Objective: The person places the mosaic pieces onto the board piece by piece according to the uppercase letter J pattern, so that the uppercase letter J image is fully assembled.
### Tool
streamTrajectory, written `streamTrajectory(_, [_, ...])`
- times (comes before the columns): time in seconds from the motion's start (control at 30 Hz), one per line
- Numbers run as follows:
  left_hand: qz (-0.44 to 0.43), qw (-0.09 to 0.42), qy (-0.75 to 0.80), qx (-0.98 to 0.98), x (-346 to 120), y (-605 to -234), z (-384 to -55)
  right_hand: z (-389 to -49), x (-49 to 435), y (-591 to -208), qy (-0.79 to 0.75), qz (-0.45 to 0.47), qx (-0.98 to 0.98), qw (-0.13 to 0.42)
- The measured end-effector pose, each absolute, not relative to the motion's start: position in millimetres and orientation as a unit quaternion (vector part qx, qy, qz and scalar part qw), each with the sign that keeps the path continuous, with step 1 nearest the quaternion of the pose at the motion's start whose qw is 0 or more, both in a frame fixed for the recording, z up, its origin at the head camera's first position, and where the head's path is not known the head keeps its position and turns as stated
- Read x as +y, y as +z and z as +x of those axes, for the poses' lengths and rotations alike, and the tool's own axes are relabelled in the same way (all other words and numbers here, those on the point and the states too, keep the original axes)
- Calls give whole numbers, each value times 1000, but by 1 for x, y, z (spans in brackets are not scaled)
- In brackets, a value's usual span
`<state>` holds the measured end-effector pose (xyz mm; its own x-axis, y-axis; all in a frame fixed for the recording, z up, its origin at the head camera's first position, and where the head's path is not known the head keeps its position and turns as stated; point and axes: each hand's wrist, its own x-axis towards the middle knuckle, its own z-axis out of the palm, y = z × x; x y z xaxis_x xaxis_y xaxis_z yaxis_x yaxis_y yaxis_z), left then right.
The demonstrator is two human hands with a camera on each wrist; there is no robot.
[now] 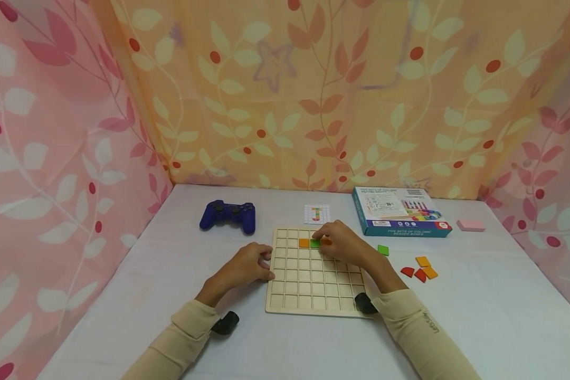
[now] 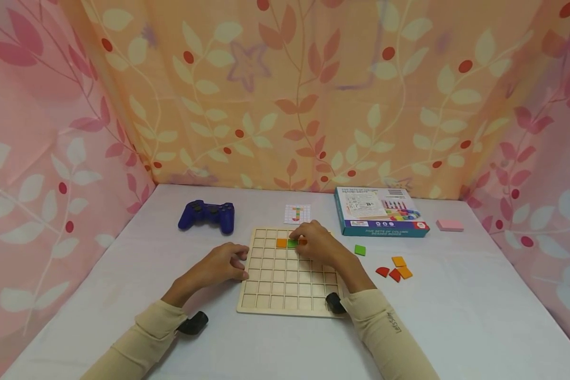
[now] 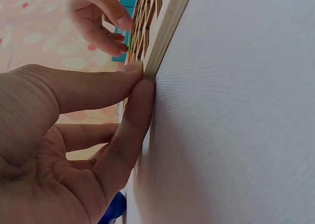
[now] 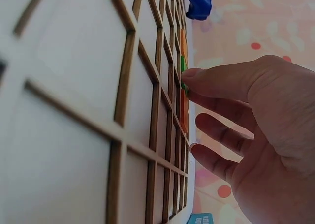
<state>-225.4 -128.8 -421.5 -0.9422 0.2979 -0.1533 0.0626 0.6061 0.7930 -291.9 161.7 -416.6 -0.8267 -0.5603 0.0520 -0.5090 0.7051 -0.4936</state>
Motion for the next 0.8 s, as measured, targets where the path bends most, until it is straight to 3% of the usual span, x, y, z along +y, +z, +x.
streamTrajectory(0.37, [92, 130, 435, 886, -127, -422, -226, -280, 189, -409, -283, -247, 925, 60])
streamTrajectory(0.8, [107, 128, 431, 887, -129, -419, -224, -261, 257, -410, -245, -190, 950, 43])
